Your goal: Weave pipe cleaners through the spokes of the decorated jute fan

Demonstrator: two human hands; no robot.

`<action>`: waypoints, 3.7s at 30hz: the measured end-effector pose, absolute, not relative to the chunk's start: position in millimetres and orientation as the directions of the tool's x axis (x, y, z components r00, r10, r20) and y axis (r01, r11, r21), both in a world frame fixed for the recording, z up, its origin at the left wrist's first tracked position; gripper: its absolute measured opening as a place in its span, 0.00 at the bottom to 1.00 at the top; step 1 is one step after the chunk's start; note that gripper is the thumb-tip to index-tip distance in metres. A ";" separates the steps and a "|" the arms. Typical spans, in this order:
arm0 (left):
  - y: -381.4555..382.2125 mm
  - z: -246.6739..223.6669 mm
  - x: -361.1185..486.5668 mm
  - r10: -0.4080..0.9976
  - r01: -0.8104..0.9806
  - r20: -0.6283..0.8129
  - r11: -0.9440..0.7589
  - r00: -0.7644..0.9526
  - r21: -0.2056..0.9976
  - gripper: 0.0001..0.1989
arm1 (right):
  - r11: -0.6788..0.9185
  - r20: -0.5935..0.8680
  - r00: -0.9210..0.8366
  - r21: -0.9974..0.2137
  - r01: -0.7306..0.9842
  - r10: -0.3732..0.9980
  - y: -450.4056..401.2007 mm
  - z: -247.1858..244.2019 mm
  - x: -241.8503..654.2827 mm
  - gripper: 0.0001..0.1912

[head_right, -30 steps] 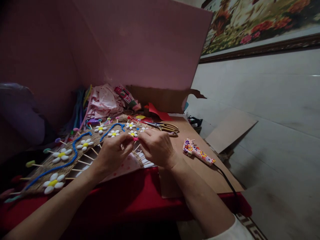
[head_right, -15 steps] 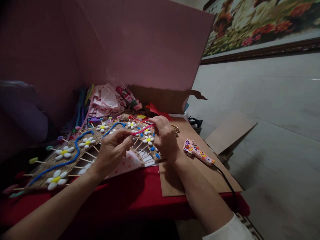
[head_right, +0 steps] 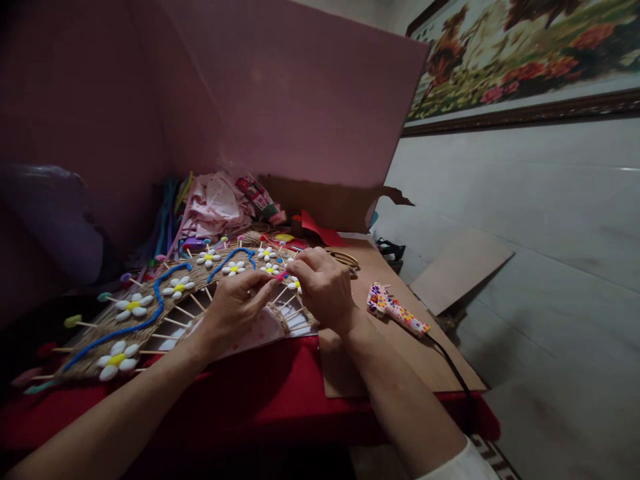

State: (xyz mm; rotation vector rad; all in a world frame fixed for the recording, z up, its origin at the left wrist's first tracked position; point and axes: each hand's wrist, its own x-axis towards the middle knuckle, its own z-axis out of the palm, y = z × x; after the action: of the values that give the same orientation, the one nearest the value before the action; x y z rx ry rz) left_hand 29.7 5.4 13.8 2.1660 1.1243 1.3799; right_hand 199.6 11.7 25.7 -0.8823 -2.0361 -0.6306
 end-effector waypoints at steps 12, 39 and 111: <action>5.1 17.5 30.2 0.809 0.410 0.505 -0.587 0.301 0.698 0.12 | 0.737 0.844 -0.443 0.088 0.670 0.302 7.3 25.5 196.1 0.07; 1.2 17.9 29.3 0.776 0.698 0.434 -0.616 0.457 0.365 0.15 | 0.703 0.804 -0.504 0.159 0.693 0.315 7.1 20.8 194.9 0.07; 3.5 33.4 10.9 0.798 -0.008 0.196 -0.233 0.570 0.973 0.15 | 0.825 0.511 -0.686 -0.086 0.558 0.517 -2.8 60.1 204.7 0.05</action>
State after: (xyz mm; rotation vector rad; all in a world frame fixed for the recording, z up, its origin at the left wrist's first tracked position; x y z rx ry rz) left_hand 10.9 3.5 33.4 1.6433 0.6735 0.8670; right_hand 204.7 -2.8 60.1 -0.7909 -2.4768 -0.1037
